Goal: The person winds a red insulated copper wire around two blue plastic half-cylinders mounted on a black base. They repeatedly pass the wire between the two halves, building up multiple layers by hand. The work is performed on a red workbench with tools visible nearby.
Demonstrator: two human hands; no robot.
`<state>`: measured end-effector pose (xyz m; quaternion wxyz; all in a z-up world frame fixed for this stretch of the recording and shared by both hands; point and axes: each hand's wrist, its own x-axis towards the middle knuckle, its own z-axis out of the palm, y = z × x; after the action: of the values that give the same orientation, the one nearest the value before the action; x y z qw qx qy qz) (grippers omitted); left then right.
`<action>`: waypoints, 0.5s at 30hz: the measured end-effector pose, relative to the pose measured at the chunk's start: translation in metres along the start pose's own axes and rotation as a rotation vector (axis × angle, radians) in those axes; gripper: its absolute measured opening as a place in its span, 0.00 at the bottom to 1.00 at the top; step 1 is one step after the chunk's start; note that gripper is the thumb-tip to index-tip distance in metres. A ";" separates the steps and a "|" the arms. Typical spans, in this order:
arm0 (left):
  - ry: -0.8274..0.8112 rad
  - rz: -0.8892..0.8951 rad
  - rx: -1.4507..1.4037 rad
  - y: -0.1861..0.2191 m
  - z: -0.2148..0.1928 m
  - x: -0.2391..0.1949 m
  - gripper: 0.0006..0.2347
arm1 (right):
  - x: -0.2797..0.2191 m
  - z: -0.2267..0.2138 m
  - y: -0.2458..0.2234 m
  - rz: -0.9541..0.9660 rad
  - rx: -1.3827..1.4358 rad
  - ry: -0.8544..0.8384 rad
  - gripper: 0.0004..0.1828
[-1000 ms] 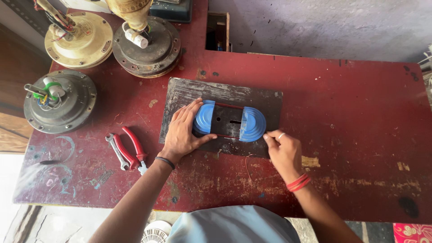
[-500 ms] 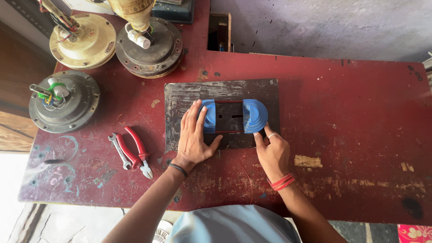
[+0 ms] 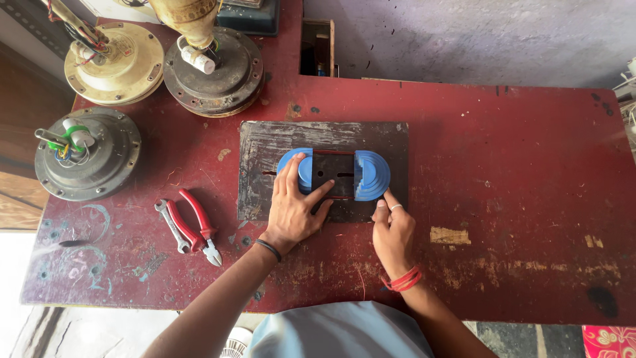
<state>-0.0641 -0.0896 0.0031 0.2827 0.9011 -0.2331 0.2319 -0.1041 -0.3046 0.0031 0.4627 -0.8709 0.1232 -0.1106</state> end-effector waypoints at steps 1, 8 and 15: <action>-0.006 -0.006 0.008 0.000 0.001 0.001 0.16 | -0.003 0.002 0.001 0.000 0.039 -0.003 0.21; -0.038 -0.022 0.021 0.003 0.000 0.001 0.19 | -0.026 0.013 -0.001 0.203 0.266 -0.057 0.22; -0.022 -0.076 -0.009 0.013 -0.001 0.003 0.24 | -0.042 0.030 -0.014 0.008 0.037 -0.201 0.17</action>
<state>-0.0692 -0.0995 0.0113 0.2926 0.9105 -0.2029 0.2101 -0.1329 -0.2606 -0.0050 0.4890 -0.8685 0.0774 -0.0231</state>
